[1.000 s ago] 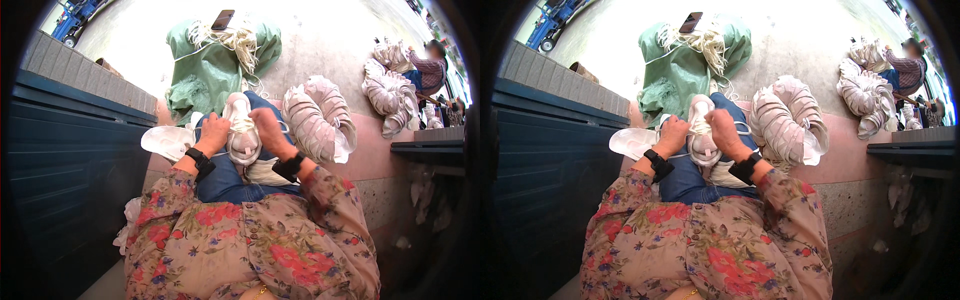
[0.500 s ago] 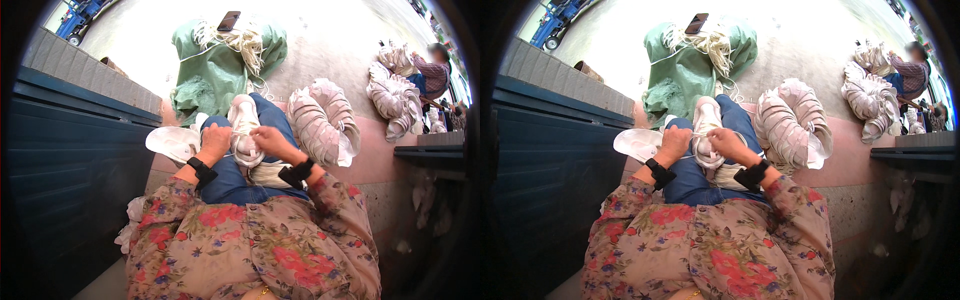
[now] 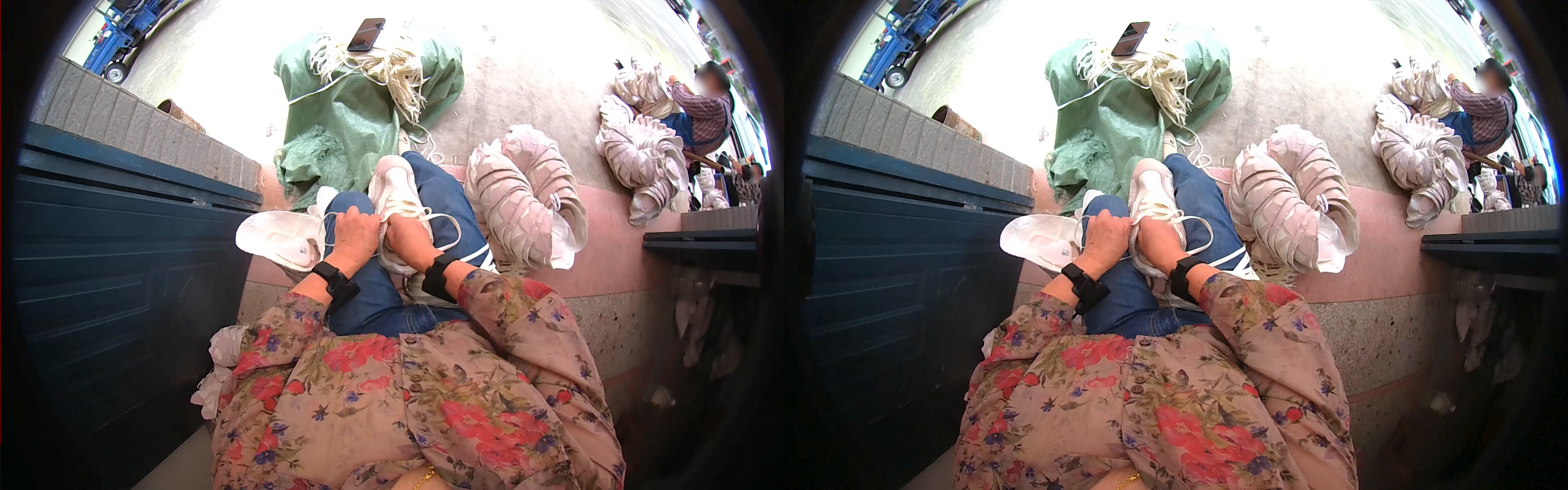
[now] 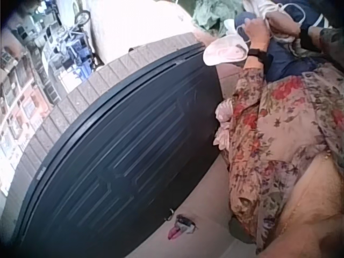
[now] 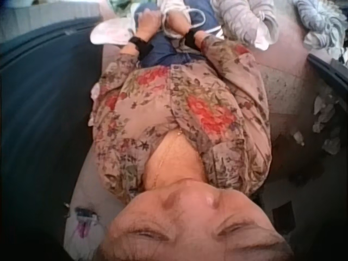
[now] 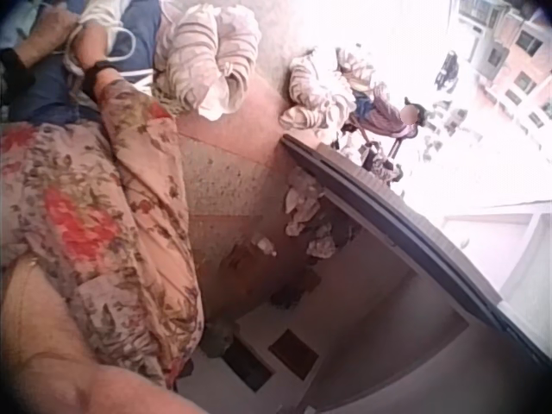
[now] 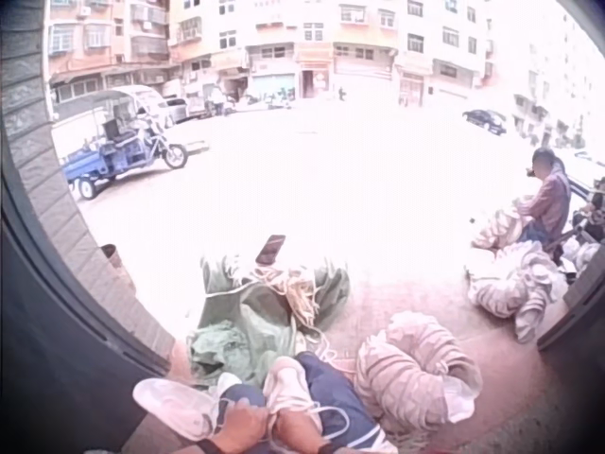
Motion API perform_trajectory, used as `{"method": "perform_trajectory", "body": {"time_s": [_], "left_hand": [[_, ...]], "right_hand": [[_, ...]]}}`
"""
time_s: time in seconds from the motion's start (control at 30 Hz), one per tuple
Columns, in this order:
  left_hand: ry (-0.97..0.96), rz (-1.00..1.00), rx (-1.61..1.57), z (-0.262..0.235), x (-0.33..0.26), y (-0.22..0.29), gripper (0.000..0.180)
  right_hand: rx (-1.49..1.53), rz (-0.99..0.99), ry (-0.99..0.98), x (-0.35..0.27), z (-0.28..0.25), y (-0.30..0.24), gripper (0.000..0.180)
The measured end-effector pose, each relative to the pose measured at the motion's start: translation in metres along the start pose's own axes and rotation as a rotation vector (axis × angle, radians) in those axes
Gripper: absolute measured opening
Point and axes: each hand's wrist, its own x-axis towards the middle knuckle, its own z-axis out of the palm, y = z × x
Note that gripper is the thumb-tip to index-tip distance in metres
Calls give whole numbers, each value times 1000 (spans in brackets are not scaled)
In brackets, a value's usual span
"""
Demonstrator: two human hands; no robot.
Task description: The recorder is lacing and assembling parts of a white sneaker while sitting on the floor.
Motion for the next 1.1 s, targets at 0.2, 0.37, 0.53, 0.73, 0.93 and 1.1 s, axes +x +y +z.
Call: {"method": "perform_trajectory", "body": {"time_s": [0.2,0.37,0.53,0.73,0.93,1.1], "left_hand": [[-52,-22,-7,-8,0,1,10],[112,-203,-61,-20,-1,-9,10],[36,-265,-300,-10,1,-3,12],[-176,-273,-493,-46,8,9,16],[-426,-236,-1540,-86,20,49,20],[-440,-143,-1368,-106,22,34,20]], "right_hand": [[-70,-20,-142,-2,-7,-4,11],[835,293,-790,-5,-80,-2,9],[1685,-22,-382,-25,-218,-25,7],[1796,-239,-305,-13,-238,-60,10],[1719,-164,-343,14,-222,-90,10],[1134,-90,130,27,-219,-45,13]]}}
